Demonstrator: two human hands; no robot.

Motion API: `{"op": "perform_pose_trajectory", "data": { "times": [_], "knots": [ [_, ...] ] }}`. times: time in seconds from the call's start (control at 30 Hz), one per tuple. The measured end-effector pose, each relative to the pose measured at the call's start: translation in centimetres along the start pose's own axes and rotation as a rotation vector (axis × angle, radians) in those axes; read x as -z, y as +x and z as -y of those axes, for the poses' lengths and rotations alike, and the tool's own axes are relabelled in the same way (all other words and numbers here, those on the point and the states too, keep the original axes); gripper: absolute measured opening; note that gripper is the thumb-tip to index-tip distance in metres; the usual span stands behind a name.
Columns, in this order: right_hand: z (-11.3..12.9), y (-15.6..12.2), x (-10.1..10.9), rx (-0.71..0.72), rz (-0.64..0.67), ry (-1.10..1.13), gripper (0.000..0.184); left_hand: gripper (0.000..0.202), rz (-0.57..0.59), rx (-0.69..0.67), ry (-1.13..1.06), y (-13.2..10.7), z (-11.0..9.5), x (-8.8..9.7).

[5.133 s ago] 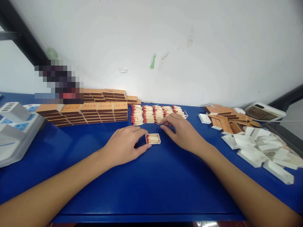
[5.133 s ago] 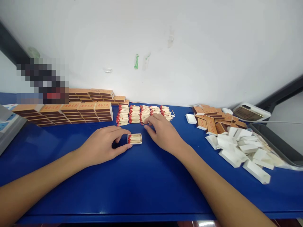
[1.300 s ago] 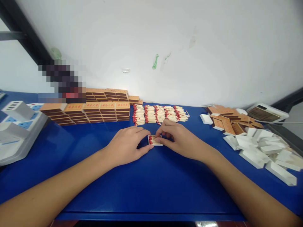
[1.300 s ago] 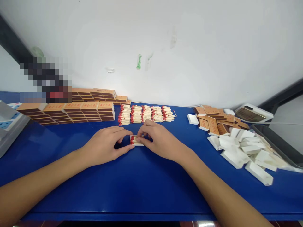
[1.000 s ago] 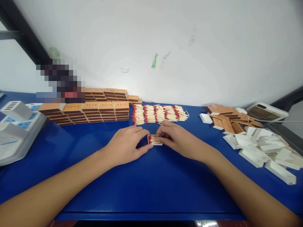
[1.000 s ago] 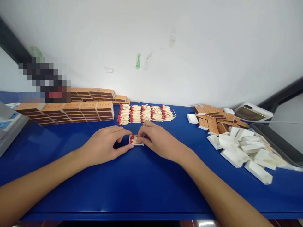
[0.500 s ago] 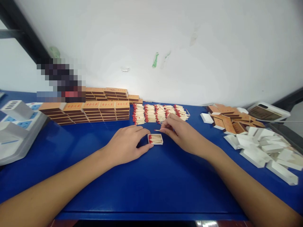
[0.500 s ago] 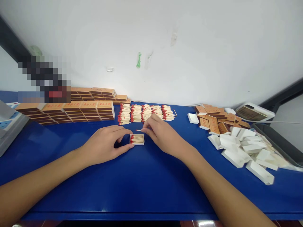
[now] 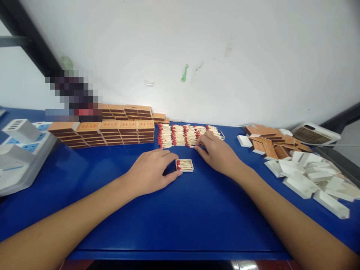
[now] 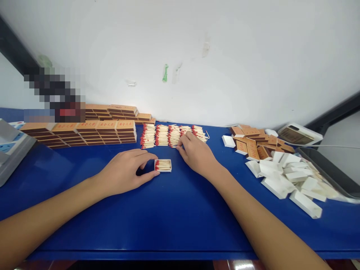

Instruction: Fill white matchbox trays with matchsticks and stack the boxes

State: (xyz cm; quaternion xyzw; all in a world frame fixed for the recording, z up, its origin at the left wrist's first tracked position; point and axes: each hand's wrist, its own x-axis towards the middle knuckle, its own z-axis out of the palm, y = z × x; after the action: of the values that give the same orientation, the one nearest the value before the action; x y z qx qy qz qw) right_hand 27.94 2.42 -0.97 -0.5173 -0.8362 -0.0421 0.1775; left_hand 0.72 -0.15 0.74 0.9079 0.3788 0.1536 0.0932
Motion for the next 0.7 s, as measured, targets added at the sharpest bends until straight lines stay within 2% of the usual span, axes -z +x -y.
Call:
{"op": "perform_pose_trajectory", "data": {
  "times": [0.27, 0.53, 0.7],
  "knots": [
    [-0.5, -0.1, -0.3, 0.018, -0.004, 0.001, 0.007, 0.030, 0.000, 0.000, 0.001, 0.0, 0.0, 0.0],
    [-0.6, 0.1, -0.4, -0.031, -0.046, -0.023, 0.007, 0.030, 0.002, 0.004, -0.005, 0.0, 0.0, 0.1],
    [0.6, 0.2, 0.3, -0.015, -0.095, 0.153, 0.010, 0.030, 0.008, 0.004, -0.006, 0.0, 0.0, 0.1]
  ]
}}
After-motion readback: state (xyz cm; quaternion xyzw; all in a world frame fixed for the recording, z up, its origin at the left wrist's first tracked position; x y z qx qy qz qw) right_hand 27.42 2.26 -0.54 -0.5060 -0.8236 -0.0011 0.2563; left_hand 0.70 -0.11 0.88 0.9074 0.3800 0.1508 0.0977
